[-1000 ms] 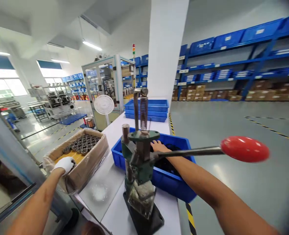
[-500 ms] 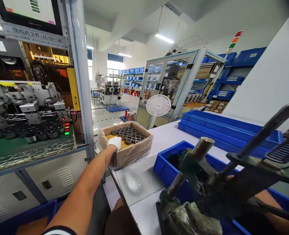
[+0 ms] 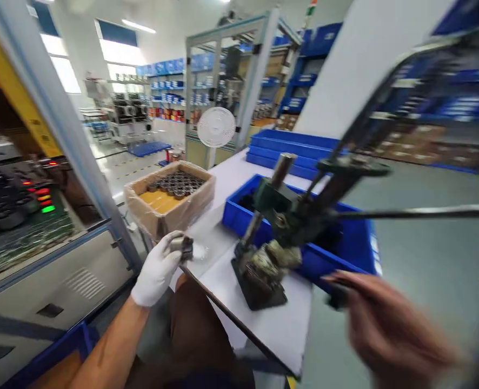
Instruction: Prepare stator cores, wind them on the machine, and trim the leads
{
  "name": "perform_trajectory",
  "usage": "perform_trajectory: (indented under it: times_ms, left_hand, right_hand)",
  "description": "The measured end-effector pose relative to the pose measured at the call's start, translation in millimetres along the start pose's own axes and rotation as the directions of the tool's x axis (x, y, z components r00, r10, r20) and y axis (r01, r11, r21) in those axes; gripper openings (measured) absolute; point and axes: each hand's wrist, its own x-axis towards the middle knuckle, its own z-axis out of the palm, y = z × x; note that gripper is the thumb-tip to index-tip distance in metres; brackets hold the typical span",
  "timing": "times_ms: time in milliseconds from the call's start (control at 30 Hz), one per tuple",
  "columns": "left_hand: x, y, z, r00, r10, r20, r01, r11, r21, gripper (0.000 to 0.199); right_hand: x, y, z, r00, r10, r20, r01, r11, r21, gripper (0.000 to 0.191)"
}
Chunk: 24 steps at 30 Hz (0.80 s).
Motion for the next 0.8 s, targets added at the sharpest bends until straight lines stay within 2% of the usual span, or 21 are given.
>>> perform_trajectory:
  times_ms: [33,67,133,167,200,267,333,400,500,600,800]
  left_hand:
    - [-15,4,3.3,0.997,-0.068,0.046,0.076,0.978,-0.193,0.052]
    - [-29,9,5.4,0.986,-0.139,0.092,0.163,0.913,-0.373,0.053]
    - [-53,18,7.4,0.953,-0.257,0.162,0.302,0.739,-0.603,0.052]
    - [-63,22,7.6,0.942,-0.288,0.172,0.330,0.699,-0.635,0.051]
    - [-73,26,7.3,0.941,-0.298,0.158,0.328,0.700,-0.634,0.053]
    - [-90,31,5.8,0.958,-0.275,0.084,0.273,0.775,-0.570,0.065]
    - [-104,32,3.4,0.971,-0.238,-0.004,0.208,0.855,-0.475,0.076]
    - [-113,33,1.5,0.970,-0.227,-0.087,0.181,0.913,-0.365,0.081]
    - [-119,36,1.2,0.966,-0.215,-0.143,0.188,0.965,-0.184,0.079]
    - [-116,38,2.4,0.972,-0.207,-0.112,0.192,0.973,-0.130,0.079]
    - [-102,27,1.5,0.966,-0.259,-0.024,0.254,0.960,-0.120,0.098]
  right_hand:
    - [-3,-14,17,0.994,-0.074,0.085,0.069,0.996,0.060,0.024]
    - [-4,-29,37,0.983,-0.103,0.153,0.082,0.987,0.140,0.029]
    - [-3,-58,79,0.953,-0.210,0.217,0.146,0.949,0.279,0.030]
    - [-3,-72,99,0.950,-0.238,0.200,0.165,0.931,0.327,0.028]
    - [-4,-85,115,0.948,-0.259,0.184,0.179,0.914,0.363,0.025]
    - [-9,-106,137,0.950,-0.271,0.157,0.189,0.896,0.401,0.021]
    - [-16,-118,144,0.946,-0.284,0.155,0.198,0.888,0.416,0.020]
    - [-23,-120,143,0.937,-0.308,0.163,0.216,0.880,0.422,0.024]
    - [-26,-112,136,0.887,-0.396,0.236,0.258,0.851,0.457,0.035]
    - [-26,-101,130,0.813,-0.486,0.322,0.300,0.822,0.484,0.045]
    - [-23,-90,128,0.814,-0.484,0.322,0.343,0.846,0.408,0.043]
